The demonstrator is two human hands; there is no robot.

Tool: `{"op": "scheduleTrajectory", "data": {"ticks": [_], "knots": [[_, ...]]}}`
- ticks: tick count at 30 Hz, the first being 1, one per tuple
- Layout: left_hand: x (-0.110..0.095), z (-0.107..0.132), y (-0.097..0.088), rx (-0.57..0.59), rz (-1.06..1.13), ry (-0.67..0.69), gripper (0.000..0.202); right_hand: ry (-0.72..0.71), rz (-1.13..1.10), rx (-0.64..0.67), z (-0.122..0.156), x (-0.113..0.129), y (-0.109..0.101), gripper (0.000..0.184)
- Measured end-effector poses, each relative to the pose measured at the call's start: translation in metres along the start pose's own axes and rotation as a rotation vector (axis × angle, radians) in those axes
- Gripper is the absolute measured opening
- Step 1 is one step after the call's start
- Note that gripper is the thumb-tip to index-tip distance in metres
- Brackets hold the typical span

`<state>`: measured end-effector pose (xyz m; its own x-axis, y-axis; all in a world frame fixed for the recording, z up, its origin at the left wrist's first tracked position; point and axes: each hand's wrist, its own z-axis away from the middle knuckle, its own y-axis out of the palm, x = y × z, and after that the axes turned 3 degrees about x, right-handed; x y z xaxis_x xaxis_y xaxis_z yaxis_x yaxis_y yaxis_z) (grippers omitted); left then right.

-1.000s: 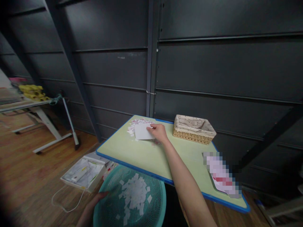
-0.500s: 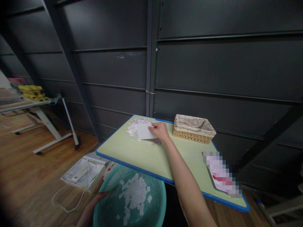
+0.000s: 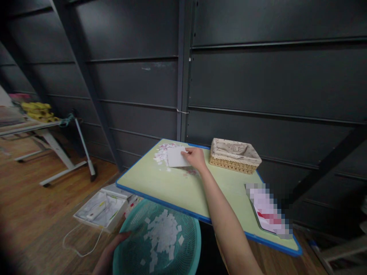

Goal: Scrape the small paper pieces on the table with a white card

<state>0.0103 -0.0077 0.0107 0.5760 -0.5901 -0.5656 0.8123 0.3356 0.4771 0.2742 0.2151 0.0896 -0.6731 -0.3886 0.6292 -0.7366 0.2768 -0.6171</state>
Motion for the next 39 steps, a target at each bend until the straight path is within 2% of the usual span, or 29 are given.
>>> {"op": "scheduleTrajectory", "data": {"ticks": [4,12,16,19,23,29,33,39], "knots": [[-0.001,-0.001,-0.001,0.022,0.000,-0.006,0.085,0.009,-0.032,0.002,0.001,0.003,-0.001,0.035],[0.000,-0.001,-0.001,0.018,0.023,-0.014,0.084,-0.012,-0.115,0.094,0.003,0.009,-0.001,0.034],[0.001,-0.001,0.000,-0.022,0.020,-0.002,0.084,0.017,-0.136,0.061,0.002,0.009,0.000,0.035],[0.002,-0.003,-0.002,-0.008,0.019,0.005,0.086,0.007,-0.137,0.058,0.003,0.008,0.000,0.034],[0.003,-0.008,-0.008,0.028,0.026,-0.007,0.089,0.014,-0.125,0.124,0.002,0.007,-0.001,0.033],[0.003,-0.007,-0.005,-0.005,0.065,0.017,0.087,0.040,-0.163,0.144,0.001,0.005,-0.005,0.033],[0.003,-0.007,-0.004,-0.010,0.044,0.013,0.089,0.053,-0.219,0.220,0.002,0.003,-0.008,0.034],[0.003,-0.009,-0.006,0.007,0.033,-0.020,0.086,0.122,-0.332,0.156,-0.001,-0.002,-0.012,0.040]]}}
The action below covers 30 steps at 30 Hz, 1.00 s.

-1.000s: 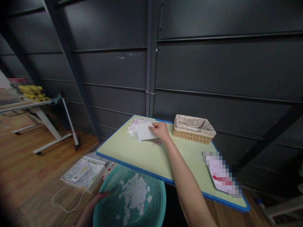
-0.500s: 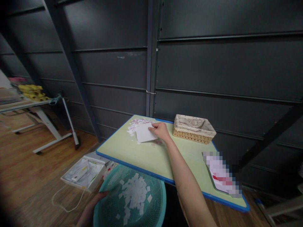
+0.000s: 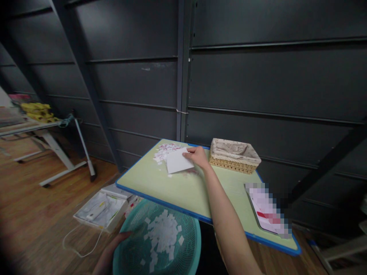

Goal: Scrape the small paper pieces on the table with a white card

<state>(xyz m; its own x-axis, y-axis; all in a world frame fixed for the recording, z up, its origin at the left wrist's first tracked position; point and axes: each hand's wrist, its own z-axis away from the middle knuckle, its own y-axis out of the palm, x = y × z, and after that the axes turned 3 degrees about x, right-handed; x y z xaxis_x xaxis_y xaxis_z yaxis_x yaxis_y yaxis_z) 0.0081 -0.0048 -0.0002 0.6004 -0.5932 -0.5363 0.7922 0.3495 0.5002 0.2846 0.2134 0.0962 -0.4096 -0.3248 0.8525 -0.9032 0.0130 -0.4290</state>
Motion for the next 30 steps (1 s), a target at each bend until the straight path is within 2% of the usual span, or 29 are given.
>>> {"op": "scheduleTrajectory", "data": {"ticks": [15,21,24,30], "knots": [[-0.0015,0.0072,0.0062,-0.005,0.010,0.015,0.085,-0.025,0.110,-0.017,0.0017,0.0052,0.0044,0.036],[-0.0003,0.0059,0.0053,-0.023,0.004,0.060,0.081,-0.096,0.279,-0.029,0.0024,0.0059,0.0029,0.035],[-0.0009,0.0066,0.0049,0.003,-0.013,0.022,0.083,-0.123,0.378,-0.047,0.0025,0.0066,0.0024,0.034],[0.0008,0.0052,0.0031,-0.024,-0.001,0.030,0.075,-0.112,0.498,-0.095,0.0024,0.0070,-0.0037,0.030]]}}
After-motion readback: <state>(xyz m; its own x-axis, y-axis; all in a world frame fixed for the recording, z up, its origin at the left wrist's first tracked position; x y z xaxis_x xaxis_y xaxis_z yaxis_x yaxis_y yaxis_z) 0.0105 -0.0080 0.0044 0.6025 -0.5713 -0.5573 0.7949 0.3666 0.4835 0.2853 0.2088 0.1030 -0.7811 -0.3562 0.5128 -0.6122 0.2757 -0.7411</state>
